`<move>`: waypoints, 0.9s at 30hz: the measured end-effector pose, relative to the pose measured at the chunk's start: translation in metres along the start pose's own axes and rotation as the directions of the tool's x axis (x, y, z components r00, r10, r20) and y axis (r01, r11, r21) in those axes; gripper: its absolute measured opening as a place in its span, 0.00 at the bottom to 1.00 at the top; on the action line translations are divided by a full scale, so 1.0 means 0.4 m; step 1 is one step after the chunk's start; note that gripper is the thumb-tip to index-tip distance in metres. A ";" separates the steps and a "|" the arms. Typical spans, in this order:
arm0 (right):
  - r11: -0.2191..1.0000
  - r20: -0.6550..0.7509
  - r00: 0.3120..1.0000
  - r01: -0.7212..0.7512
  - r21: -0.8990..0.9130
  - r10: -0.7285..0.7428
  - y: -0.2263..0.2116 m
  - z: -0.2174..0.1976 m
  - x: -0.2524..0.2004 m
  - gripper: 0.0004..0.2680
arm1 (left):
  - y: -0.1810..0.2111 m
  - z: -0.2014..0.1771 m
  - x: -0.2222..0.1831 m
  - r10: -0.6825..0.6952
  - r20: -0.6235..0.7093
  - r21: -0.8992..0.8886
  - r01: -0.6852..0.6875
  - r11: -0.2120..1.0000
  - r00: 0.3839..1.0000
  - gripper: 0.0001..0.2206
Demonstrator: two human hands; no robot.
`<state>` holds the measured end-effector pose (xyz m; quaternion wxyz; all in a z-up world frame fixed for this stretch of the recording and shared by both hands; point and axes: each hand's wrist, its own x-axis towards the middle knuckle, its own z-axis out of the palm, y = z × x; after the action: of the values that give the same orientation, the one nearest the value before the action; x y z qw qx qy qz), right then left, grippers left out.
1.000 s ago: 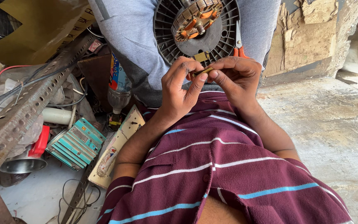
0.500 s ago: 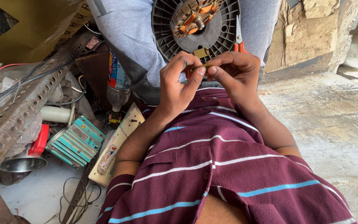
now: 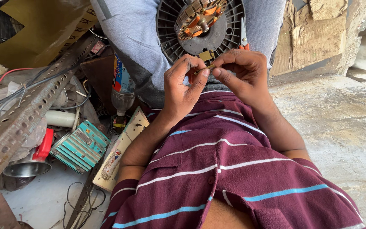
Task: The person cuts strips of cardboard with scissors, folds them, and inserts them into the slots of a motor stator resting on their lap. They repeatedly measure, cut, and fit the cardboard pieces to insulate the copper windings.
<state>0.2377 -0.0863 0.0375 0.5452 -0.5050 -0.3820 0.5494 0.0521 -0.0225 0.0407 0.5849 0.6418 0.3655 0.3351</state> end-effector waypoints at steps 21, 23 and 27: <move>0.991 -0.070 0.997 0.000 0.137 0.010 0.030 0.012 -0.003 0.02 | 0.006 -0.004 -0.002 0.082 0.025 0.030 -0.082 0.996 0.996 0.08; 0.995 -0.068 0.997 0.046 0.088 -0.040 0.031 0.010 -0.005 0.02 | 0.006 -0.005 -0.003 0.104 0.016 0.057 -0.105 0.993 0.994 0.09; 0.995 -0.072 0.992 0.101 0.018 -0.099 0.037 0.010 -0.019 0.02 | 0.007 -0.005 -0.016 0.113 0.001 0.081 -0.113 0.990 0.994 0.07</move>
<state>0.2299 -0.0950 0.0250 0.5905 -0.4985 -0.3813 0.5073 0.0473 -0.0270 0.0437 0.5378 0.6841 0.3430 0.3538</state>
